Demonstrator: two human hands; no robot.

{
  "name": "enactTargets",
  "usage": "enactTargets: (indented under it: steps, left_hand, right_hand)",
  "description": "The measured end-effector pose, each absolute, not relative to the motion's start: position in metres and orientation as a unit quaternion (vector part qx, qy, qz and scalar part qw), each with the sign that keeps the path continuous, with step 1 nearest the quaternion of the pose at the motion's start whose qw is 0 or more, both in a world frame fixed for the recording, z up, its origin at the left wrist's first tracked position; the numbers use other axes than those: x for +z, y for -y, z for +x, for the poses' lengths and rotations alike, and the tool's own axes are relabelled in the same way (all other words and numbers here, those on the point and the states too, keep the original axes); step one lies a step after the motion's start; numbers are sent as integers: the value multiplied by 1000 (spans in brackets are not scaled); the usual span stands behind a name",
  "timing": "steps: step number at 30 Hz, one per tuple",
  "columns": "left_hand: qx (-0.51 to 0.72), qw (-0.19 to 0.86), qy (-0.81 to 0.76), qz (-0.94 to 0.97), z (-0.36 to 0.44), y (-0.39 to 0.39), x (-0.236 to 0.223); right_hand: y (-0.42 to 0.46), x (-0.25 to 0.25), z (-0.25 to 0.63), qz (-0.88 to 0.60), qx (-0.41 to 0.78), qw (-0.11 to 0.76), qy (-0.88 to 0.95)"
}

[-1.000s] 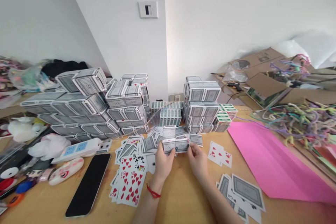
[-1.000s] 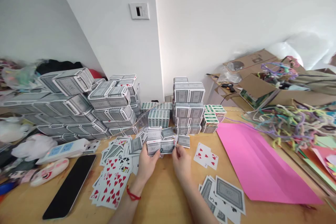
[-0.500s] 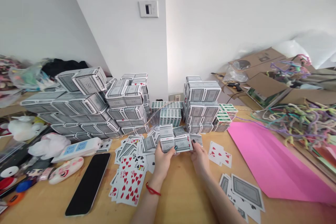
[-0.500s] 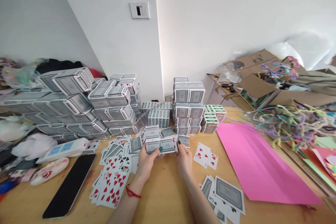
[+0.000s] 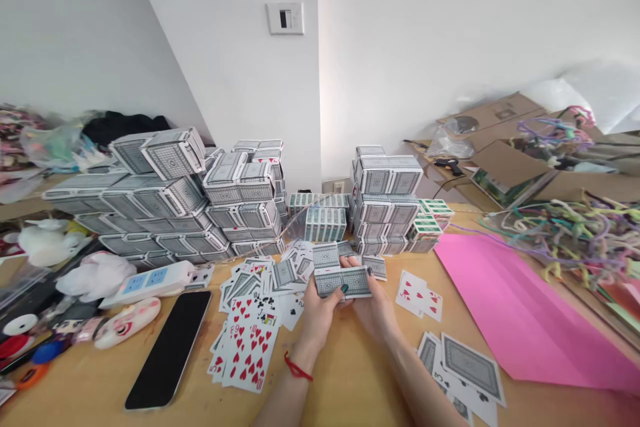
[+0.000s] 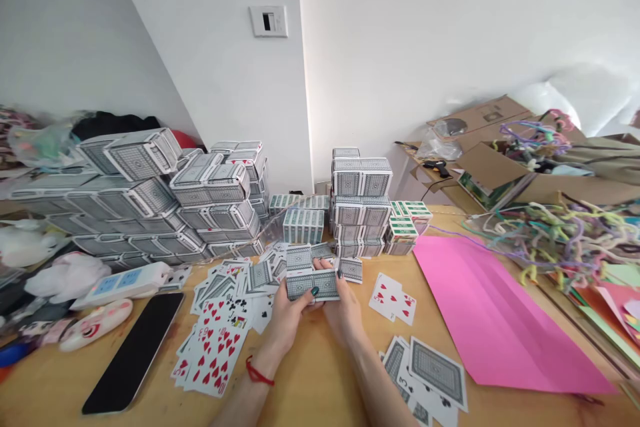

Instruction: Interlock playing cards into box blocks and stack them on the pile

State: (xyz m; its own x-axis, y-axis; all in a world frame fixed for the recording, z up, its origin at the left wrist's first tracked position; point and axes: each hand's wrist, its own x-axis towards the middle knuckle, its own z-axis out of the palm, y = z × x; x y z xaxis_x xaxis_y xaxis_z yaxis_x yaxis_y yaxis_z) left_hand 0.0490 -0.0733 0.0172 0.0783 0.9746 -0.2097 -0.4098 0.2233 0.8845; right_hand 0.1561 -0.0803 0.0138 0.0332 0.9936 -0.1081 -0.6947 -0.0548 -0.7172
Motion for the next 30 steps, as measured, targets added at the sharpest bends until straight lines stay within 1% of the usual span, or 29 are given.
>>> enactTargets:
  steps: [6, 9, 10, 12, 16, 19, 22, 25, 30]
  left_hand:
    - [528, 604, -454, 388, 52, 77, 18]
    - [521, 604, -455, 397, 53, 77, 17]
    - [521, 607, -454, 392, 53, 77, 16]
    - [525, 620, -449, 372, 53, 76, 16]
    - [536, 664, -428, 299, 51, 72, 15]
    - [547, 679, -413, 262, 48, 69, 15]
    - [554, 676, -414, 253, 46, 68, 13]
    - [551, 669, -423, 266, 45, 69, 12]
    - [543, 659, -426, 299, 45, 70, 14]
  right_hand:
    - [79, -3, 160, -445, 536, 662, 276]
    - [80, -9, 162, -532, 454, 654, 289]
    - [80, -10, 162, -542, 445, 653, 286]
    - [80, -9, 162, -513, 483, 656, 271]
    - [78, 2, 160, -367, 619, 654, 235]
    - [78, 10, 158, -328, 651, 642, 237]
    - [79, 8, 156, -343, 646, 631, 258]
    - [80, -1, 157, -403, 597, 629, 293]
    - [81, -10, 164, -547, 445, 586, 399]
